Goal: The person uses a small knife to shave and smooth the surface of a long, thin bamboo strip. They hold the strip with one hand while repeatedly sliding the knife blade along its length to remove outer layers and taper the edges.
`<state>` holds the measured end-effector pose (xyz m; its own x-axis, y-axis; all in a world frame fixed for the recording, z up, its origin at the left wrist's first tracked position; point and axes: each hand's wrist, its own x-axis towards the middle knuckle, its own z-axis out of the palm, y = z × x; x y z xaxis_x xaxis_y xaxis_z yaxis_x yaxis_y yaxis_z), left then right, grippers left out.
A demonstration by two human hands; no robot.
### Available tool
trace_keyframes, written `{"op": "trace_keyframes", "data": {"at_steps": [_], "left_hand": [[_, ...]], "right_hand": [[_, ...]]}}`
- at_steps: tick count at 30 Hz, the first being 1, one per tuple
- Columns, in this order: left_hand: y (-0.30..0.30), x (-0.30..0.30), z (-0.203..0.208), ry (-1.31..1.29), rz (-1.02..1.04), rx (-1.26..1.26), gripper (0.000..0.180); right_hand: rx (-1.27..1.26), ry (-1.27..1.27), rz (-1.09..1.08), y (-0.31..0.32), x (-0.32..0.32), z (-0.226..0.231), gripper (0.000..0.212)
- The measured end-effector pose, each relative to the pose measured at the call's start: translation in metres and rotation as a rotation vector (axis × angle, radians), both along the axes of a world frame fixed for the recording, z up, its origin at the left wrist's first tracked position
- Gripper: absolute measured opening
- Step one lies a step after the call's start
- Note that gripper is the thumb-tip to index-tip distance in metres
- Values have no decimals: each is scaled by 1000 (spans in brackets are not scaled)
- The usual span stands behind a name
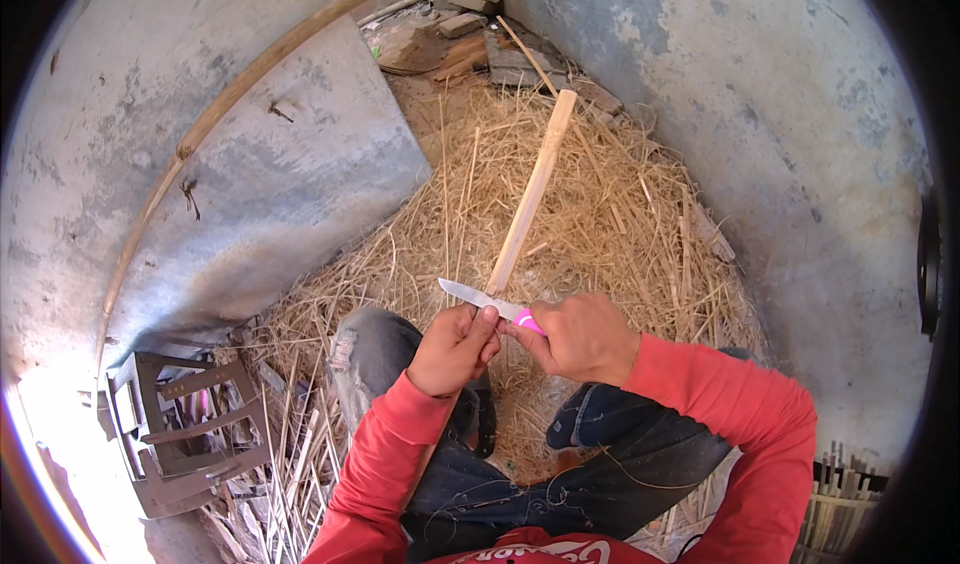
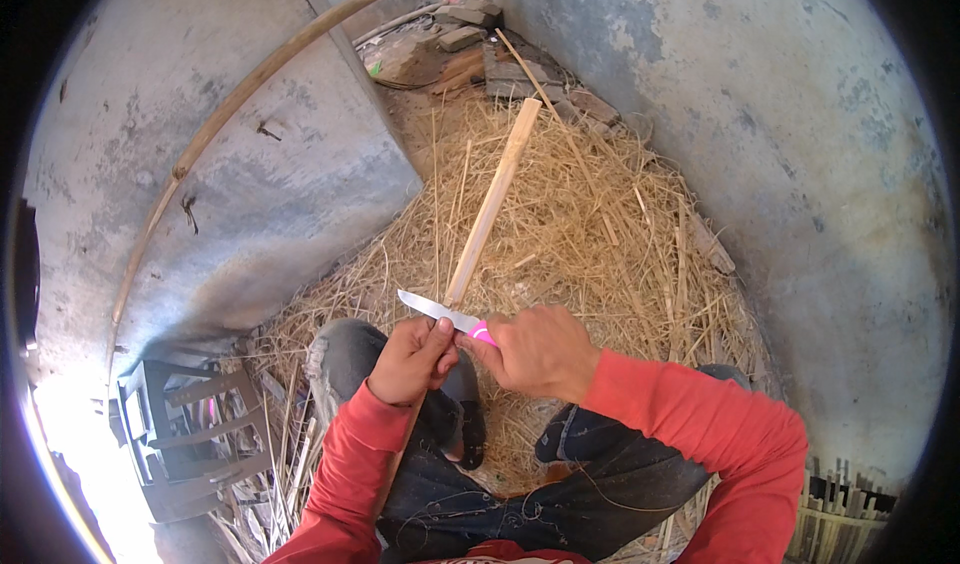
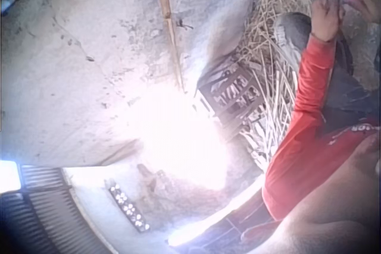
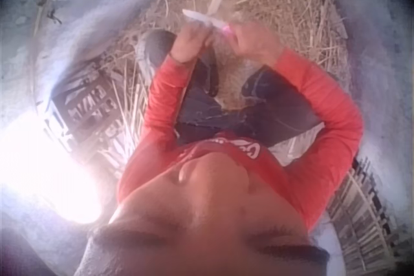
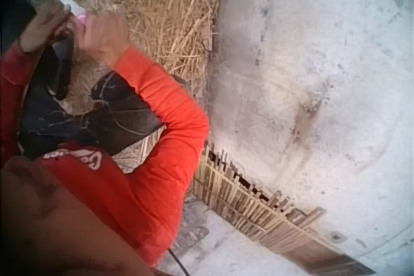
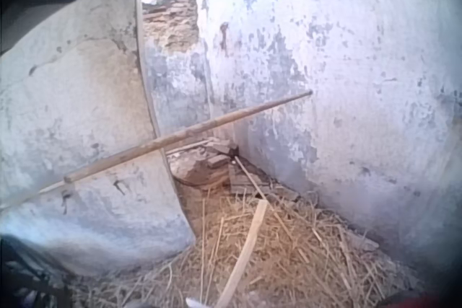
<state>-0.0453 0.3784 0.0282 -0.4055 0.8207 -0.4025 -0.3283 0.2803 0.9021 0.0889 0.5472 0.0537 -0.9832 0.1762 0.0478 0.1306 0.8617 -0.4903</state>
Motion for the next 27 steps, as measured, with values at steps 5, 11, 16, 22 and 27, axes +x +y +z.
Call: {"op": "trace_keyframes", "data": {"at_steps": [5, 11, 16, 22, 27], "left_hand": [[-2, -4, 1, -68, -84, 112, 42], [-3, -5, 5, -267, -25, 145, 45], [-7, -8, -13, -186, -65, 138, 40], [2, -1, 3, -98, 47, -6, 39], [-2, -5, 1, -189, 12, 45, 37]], "right_hand": [[-18, -68, 36, -2, 6, 3, 45], [-27, -54, 24, -2, 7, 5, 45], [-3, -22, 15, -3, 5, 7, 45], [124, 22, -13, 1, 0, -7, 48], [72, 1, 26, 6, 0, 3, 49]]}}
